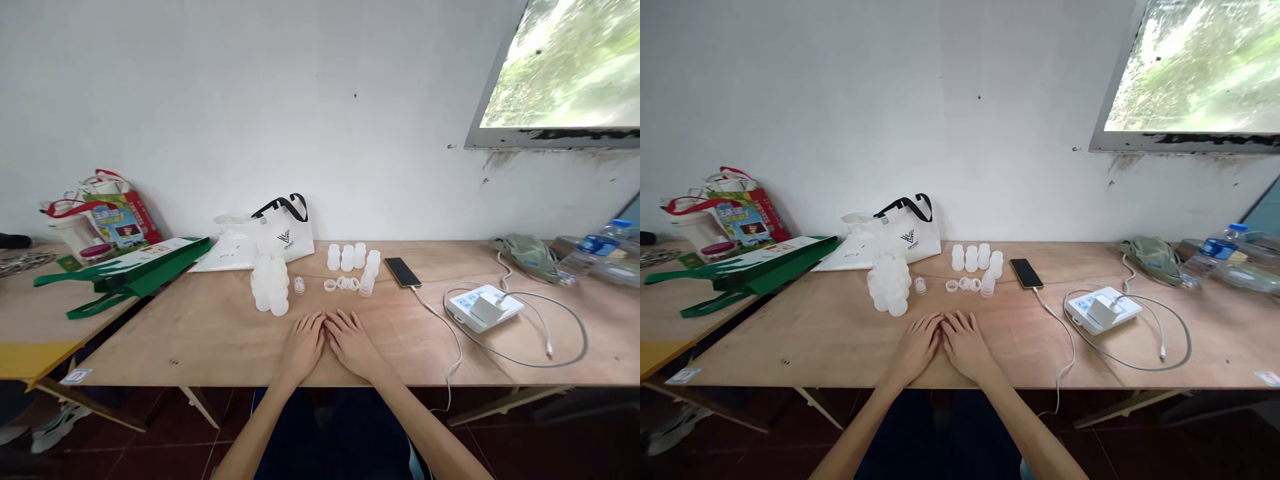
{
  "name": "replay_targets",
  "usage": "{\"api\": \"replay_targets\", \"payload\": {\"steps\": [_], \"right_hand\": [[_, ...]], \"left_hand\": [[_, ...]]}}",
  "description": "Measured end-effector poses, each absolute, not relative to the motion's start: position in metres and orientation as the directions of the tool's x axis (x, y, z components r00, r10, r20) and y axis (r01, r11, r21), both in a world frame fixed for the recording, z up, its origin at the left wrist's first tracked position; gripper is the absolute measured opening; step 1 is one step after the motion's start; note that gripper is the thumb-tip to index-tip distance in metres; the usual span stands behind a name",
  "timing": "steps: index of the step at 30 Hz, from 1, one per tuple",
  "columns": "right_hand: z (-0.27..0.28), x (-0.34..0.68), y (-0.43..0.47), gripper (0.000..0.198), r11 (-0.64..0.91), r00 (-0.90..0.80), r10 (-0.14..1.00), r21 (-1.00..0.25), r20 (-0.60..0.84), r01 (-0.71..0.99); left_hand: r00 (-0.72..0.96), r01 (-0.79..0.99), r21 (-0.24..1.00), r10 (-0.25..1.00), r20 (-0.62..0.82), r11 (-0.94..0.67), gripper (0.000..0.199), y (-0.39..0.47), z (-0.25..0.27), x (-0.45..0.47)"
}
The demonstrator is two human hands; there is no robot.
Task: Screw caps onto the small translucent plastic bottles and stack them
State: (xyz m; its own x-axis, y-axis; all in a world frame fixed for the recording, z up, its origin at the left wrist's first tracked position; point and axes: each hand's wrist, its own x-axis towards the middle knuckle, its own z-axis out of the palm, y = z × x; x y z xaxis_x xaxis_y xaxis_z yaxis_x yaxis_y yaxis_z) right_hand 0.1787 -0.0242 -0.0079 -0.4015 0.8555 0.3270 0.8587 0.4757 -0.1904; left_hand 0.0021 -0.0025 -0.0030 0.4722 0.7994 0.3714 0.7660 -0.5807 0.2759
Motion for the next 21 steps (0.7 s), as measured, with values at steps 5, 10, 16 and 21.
{"api": "replay_targets", "payload": {"steps": [5,10,16,21], "right_hand": [[-0.0085,0.1782,-0.0240,0.043,0.479,-0.403,0.852,-0.185,0.335,0.858],[-0.0111,0.1799,-0.0235,0.044,0.485,-0.409,0.848,-0.183,0.337,0.855],[-0.0157,0.1819,-0.0222,0.044,0.486,-0.414,0.847,-0.170,0.332,0.857],[-0.0172,0.1824,-0.0218,0.044,0.488,-0.415,0.842,-0.159,0.344,0.859]], "left_hand": [[0.472,0.780,0.251,0.802,0.367,-0.573,0.036,-0.0032,-0.0017,0.0022],[0.469,0.780,0.252,0.802,0.371,-0.573,0.036,-0.0045,-0.0022,0.0034],[0.474,0.780,0.246,0.800,0.368,-0.576,0.037,-0.0054,-0.0026,0.0038],[0.480,0.773,0.239,0.788,0.386,-0.587,0.036,-0.0044,-0.0051,0.0037]]}}
